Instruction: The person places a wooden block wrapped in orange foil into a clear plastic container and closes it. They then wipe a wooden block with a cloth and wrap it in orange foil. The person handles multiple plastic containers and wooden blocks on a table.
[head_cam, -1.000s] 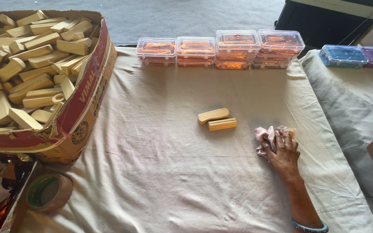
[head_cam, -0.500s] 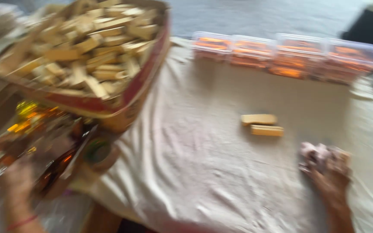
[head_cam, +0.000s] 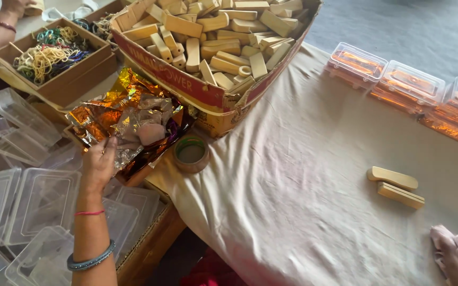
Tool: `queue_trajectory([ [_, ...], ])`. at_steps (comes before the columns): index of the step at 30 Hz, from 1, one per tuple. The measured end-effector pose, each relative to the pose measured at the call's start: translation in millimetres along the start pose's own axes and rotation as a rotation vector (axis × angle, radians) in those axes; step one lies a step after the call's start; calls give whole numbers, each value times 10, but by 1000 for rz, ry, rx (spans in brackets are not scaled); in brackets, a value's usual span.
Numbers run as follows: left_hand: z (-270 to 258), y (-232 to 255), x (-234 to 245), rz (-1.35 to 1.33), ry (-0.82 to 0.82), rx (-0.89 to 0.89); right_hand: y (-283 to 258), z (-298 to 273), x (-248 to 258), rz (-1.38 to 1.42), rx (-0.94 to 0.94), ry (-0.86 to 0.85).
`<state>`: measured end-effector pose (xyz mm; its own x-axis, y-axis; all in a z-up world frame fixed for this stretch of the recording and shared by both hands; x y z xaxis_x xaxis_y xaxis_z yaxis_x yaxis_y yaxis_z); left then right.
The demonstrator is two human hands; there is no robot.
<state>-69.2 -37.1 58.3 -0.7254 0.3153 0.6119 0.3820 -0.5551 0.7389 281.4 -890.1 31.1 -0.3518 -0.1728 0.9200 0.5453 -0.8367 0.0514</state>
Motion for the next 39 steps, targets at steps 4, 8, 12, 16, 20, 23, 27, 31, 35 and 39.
queue_trajectory([
  [4, 8, -95, 14, -71, 117, -20, -1767, 627, 509, 217, -73, 57],
  [8, -4, 187, 49, -33, 172, -23, -3250, 1254, 736, 553, 239, 19],
  [12, 151, 596, 203, -33, 246, -193, -4232, 1495, 804, 674, 556, 15],
  [16, 368, 1104, 522, -40, 338, -322, -4671, 1499, 1037, 731, 704, -22],
  [20, 56, 1704, 595, -88, 224, -310, -4508, 1360, 852, 743, 661, -83],
  [23, -377, 2196, 245, -189, 98, -456, -4130, 1232, 647, 790, 523, -142],
  [27, -950, 2716, -736, -357, -258, -555, -3433, 994, 297, 886, 103, -385],
  [31, -1510, 3158, -1667, -639, -529, -801, -2678, 595, -254, 1286, -228, -416],
  [35, -1893, 3465, -2345, -783, -888, -734, -2314, 352, -285, 1616, -524, -417],
  [39, -2185, 3500, -2906, -1008, -1177, -453, -2187, 239, -209, 2039, -750, -474],
])
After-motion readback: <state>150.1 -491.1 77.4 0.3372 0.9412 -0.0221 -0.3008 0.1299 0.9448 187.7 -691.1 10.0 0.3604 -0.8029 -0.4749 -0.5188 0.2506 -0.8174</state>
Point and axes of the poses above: each hand's wrist, its own z-axis towards the middle knuckle, its own x-axis out of the back of the hand, y = z × x, the point moved 4 cm from there along z, towards the middle knuckle, and after that the axes turned 1 degree about -x, right-handed, at the moved point
